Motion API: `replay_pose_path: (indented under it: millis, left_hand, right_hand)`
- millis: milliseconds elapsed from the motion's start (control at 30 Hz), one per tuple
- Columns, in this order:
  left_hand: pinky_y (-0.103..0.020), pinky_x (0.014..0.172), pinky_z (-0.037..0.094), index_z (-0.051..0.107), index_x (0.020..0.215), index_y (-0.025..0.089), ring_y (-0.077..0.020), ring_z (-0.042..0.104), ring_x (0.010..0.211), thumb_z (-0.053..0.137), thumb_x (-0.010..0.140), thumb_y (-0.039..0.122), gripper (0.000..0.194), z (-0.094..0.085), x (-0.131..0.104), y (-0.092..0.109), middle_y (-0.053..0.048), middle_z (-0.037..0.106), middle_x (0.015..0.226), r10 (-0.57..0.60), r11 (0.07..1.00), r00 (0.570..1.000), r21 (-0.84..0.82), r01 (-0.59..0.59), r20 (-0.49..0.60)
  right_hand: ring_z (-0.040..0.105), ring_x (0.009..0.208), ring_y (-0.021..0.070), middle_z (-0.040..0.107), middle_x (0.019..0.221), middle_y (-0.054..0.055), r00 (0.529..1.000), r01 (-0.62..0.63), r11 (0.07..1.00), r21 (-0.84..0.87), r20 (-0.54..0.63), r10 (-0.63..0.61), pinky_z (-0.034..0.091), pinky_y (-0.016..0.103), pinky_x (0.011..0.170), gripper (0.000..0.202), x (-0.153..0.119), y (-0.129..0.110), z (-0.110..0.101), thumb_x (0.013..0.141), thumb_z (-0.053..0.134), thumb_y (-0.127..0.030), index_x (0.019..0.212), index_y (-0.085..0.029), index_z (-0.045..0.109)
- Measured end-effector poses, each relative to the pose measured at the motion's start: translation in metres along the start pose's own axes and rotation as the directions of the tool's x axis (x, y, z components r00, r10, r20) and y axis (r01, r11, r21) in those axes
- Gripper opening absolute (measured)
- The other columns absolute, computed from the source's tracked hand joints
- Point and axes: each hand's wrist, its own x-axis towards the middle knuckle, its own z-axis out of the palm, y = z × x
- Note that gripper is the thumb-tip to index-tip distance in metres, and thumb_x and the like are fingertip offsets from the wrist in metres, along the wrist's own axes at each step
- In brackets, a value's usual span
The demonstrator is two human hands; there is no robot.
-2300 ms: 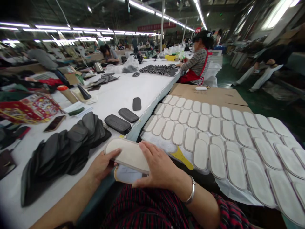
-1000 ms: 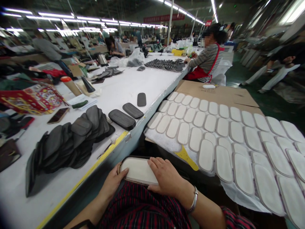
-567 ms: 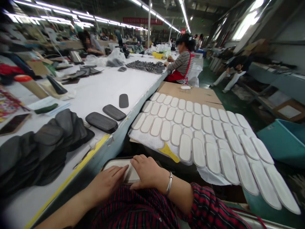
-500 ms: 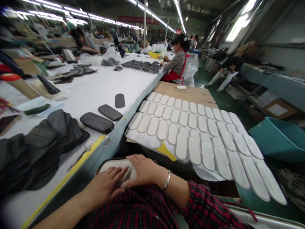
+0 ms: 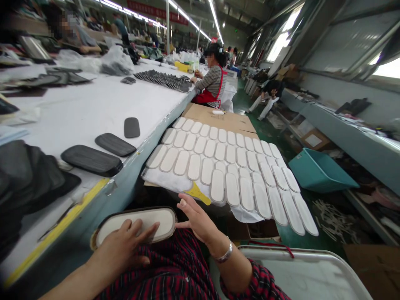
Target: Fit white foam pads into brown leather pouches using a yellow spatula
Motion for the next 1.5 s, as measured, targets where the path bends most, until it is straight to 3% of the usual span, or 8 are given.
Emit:
replay_pose_path:
  millis: [167, 300, 400, 500, 700, 867, 1067, 1500]
  left_hand:
    - [-0.041, 0.071, 0.046, 0.031, 0.134, 0.039, -0.0318, 0.046, 0.097, 0.070, 0.065, 0.035, 0.079, -0.004, 0.001, 0.004, -0.010, 0.052, 0.108, -0.013, 1.000, 1.000, 0.024, 0.013, 0.015]
    - [-0.039, 0.070, 0.046, 0.033, 0.134, 0.038, -0.0300, 0.046, 0.095, 0.071, 0.066, 0.032, 0.078, -0.002, 0.001, 0.009, -0.010, 0.052, 0.106, -0.025, 0.994, 0.999, 0.106, 0.027, -0.021]
    - [-0.039, 0.071, 0.046, 0.034, 0.134, 0.037, -0.0290, 0.046, 0.094, 0.072, 0.066, 0.032, 0.078, 0.003, 0.000, 0.012, -0.009, 0.051, 0.106, -0.028, 0.986, 0.998, 0.161, 0.038, -0.063]
    - [-0.040, 0.071, 0.046, 0.033, 0.135, 0.036, -0.0291, 0.046, 0.094, 0.071, 0.067, 0.031, 0.078, 0.007, -0.003, 0.012, -0.010, 0.051, 0.106, -0.002, 0.978, 0.997, 0.208, 0.019, -0.080]
    - [-0.039, 0.069, 0.047, 0.030, 0.136, 0.035, -0.0291, 0.047, 0.093, 0.064, 0.073, 0.022, 0.073, 0.014, -0.007, 0.008, -0.010, 0.051, 0.106, 0.063, 0.963, 0.995, 0.266, -0.038, -0.083]
    - [-0.041, 0.070, 0.047, 0.030, 0.136, 0.034, -0.0299, 0.045, 0.093, 0.070, 0.068, 0.034, 0.079, 0.018, -0.008, 0.004, -0.011, 0.050, 0.107, 0.132, 0.964, 0.987, 0.243, -0.107, -0.087]
    - [-0.038, 0.068, 0.048, 0.030, 0.136, 0.035, -0.0269, 0.047, 0.092, 0.053, 0.080, 0.016, 0.064, 0.018, -0.009, 0.001, -0.009, 0.052, 0.105, 0.147, 0.952, 0.985, 0.283, -0.116, -0.090]
    - [-0.038, 0.077, 0.047, 0.028, 0.137, 0.035, -0.0266, 0.048, 0.100, 0.049, 0.084, 0.020, 0.060, 0.011, -0.016, 0.000, -0.010, 0.052, 0.115, 0.175, 0.947, 0.984, 0.280, -0.160, -0.027]
  right_hand:
    - [0.049, 0.110, 0.0232, 0.043, 0.126, 0.008, 0.988, 0.011, 0.998, -0.064, -0.153, -0.021, 0.052, 0.038, 0.078, 0.033, -0.006, 0.003, -0.017, 0.083, 0.052, -0.046, 0.106, -0.023, 0.053]
    - [0.059, 0.076, 0.0147, 0.056, 0.089, 0.004, 0.973, -0.092, 0.970, -0.226, -0.227, 0.040, 0.054, 0.029, 0.061, 0.027, -0.005, 0.025, -0.024, 0.078, 0.056, -0.044, 0.085, -0.018, 0.051]
    - [0.057, 0.052, 0.0115, 0.052, 0.059, -0.003, 0.967, -0.213, 0.901, -0.378, -0.213, 0.139, 0.049, 0.023, 0.044, 0.030, -0.004, 0.049, -0.018, 0.077, 0.056, -0.045, 0.074, -0.018, 0.044]
    - [0.056, 0.042, 0.0121, 0.050, 0.050, -0.005, 0.948, -0.319, 0.847, -0.426, -0.131, 0.291, 0.044, 0.019, 0.036, 0.031, -0.003, 0.067, -0.005, 0.077, 0.055, -0.045, 0.072, -0.017, 0.043]
    - [0.060, 0.045, 0.0142, 0.053, 0.054, -0.003, 0.901, -0.430, 0.863, -0.267, -0.059, 0.430, 0.046, 0.021, 0.040, 0.030, -0.003, 0.075, 0.004, 0.075, 0.057, -0.044, 0.074, -0.015, 0.047]
    - [0.057, 0.044, 0.0121, 0.054, 0.055, -0.001, 0.939, -0.344, 0.939, 0.018, -0.008, 0.345, 0.045, 0.023, 0.044, 0.044, 0.005, 0.079, -0.019, 0.079, 0.047, -0.056, 0.067, -0.014, 0.048]
    - [0.054, 0.052, 0.0109, 0.054, 0.058, -0.001, 0.958, -0.286, 0.881, 0.378, 0.124, 0.257, 0.044, 0.023, 0.051, 0.026, 0.010, 0.096, -0.028, 0.079, 0.056, -0.038, 0.069, -0.015, 0.051]
    - [0.051, 0.051, 0.0094, 0.051, 0.059, -0.003, 0.946, -0.268, 0.862, 0.431, 0.285, 0.152, 0.042, 0.023, 0.052, 0.030, 0.012, 0.111, -0.032, 0.074, 0.067, -0.038, 0.069, -0.017, 0.047]
